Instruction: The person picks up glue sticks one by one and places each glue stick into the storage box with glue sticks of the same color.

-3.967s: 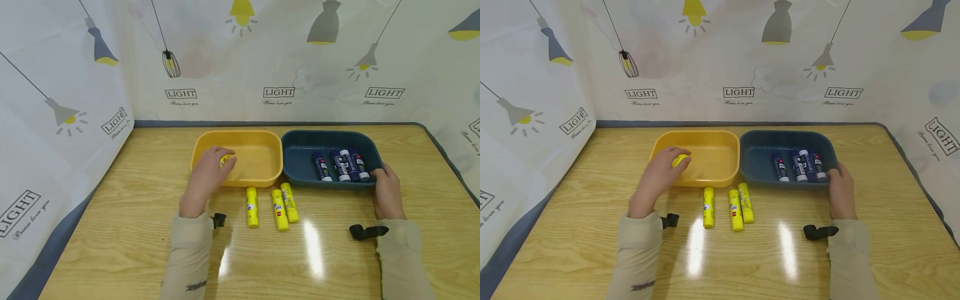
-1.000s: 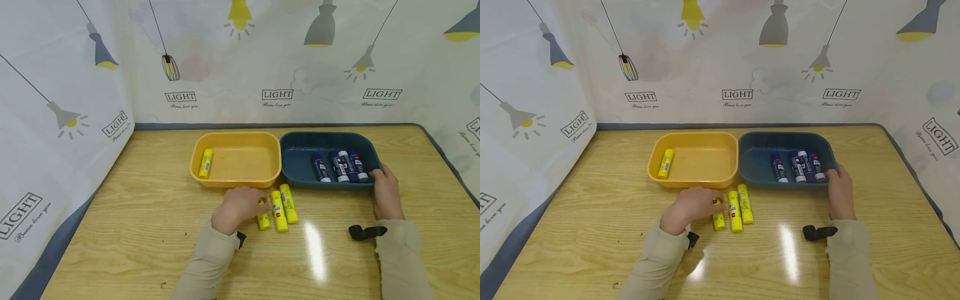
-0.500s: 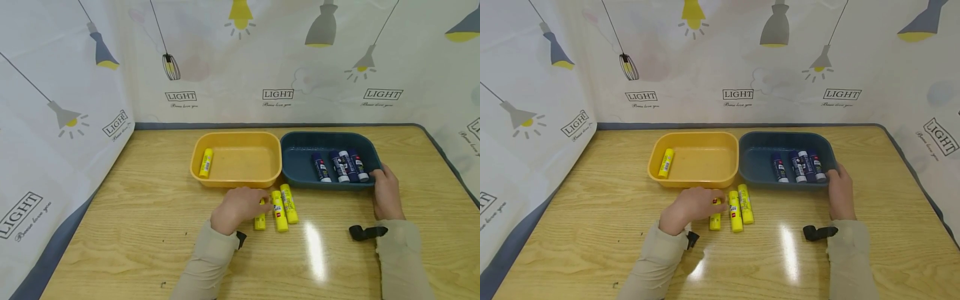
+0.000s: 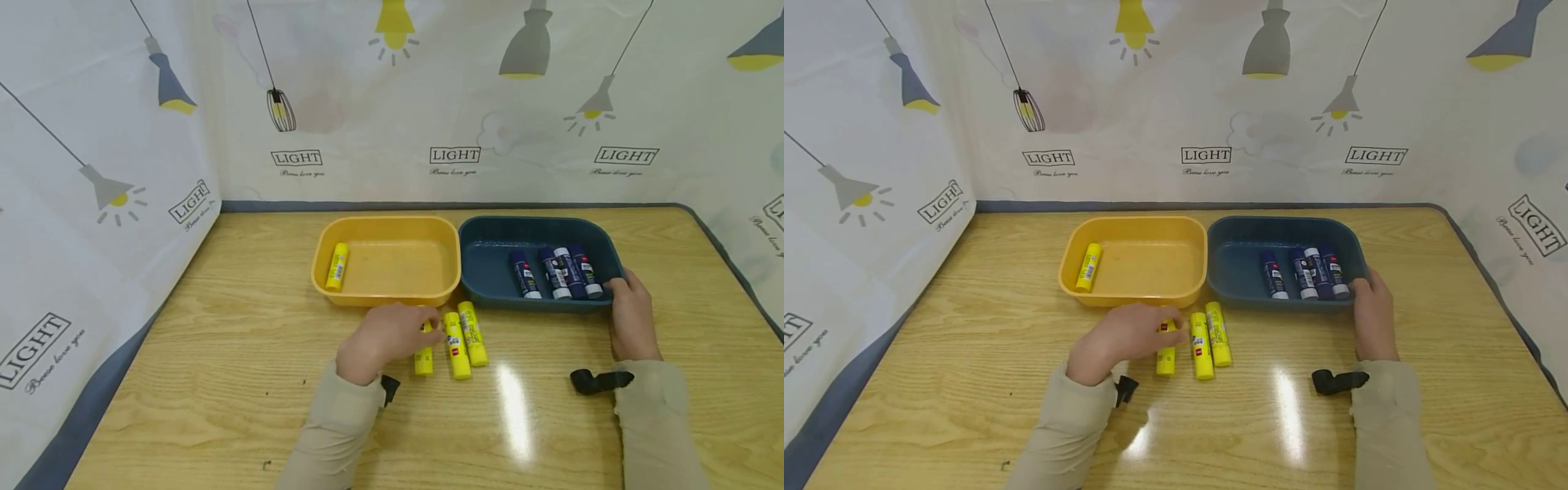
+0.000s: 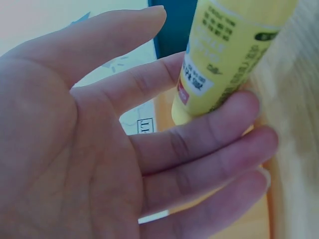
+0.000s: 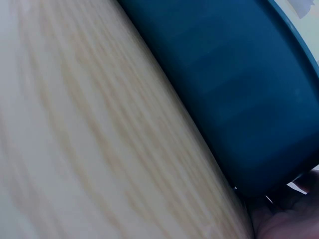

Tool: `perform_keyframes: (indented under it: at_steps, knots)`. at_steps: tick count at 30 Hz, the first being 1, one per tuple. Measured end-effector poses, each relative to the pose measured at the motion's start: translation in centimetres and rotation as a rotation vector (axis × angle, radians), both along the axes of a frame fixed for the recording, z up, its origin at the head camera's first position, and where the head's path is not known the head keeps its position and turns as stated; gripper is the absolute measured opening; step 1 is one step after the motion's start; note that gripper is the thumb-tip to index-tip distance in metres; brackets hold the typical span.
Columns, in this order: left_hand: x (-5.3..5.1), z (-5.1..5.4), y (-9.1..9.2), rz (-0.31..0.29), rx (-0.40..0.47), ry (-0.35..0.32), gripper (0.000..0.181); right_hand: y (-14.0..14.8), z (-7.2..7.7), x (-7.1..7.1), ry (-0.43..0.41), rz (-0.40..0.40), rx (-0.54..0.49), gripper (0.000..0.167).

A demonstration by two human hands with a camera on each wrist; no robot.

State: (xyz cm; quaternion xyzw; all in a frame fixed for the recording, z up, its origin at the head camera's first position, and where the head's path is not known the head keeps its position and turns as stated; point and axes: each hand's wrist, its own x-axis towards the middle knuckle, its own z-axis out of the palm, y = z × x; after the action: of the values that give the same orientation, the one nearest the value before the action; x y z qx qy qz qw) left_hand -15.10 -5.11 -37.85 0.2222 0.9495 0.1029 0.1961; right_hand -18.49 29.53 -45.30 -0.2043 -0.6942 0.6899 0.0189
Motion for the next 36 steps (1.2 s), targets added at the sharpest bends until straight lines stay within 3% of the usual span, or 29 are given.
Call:
perform_keyframes:
  at_steps: [13, 19, 25, 32, 36]
  knots:
    - [0.0, 0.6, -0.4, -0.050, 0.039, 0.047, 0.023, 0.0, 0.0, 0.1, 0.006, 0.004, 0.009, 0.049]
    - [0.0, 1.4, -0.8, -0.019, 0.114, 0.022, 0.021, 0.0, 0.0, 0.0, -0.001, 0.004, 0.018, 0.050]
    - [0.1, 2.0, -0.9, -0.012, 0.176, 0.040, 0.020, 0.0, -0.1, 0.0, -0.014, 0.005, 0.037, 0.049]
    - [-0.3, 2.2, -1.8, -0.012, 0.222, 0.108, 0.028, 0.0, -0.1, 0.0, -0.002, 0.004, 0.016, 0.050]
    - [-0.7, 2.2, -2.5, 0.031, 0.240, 0.132, 0.033, 0.0, -0.1, 0.0, 0.007, 0.008, 0.014, 0.050]
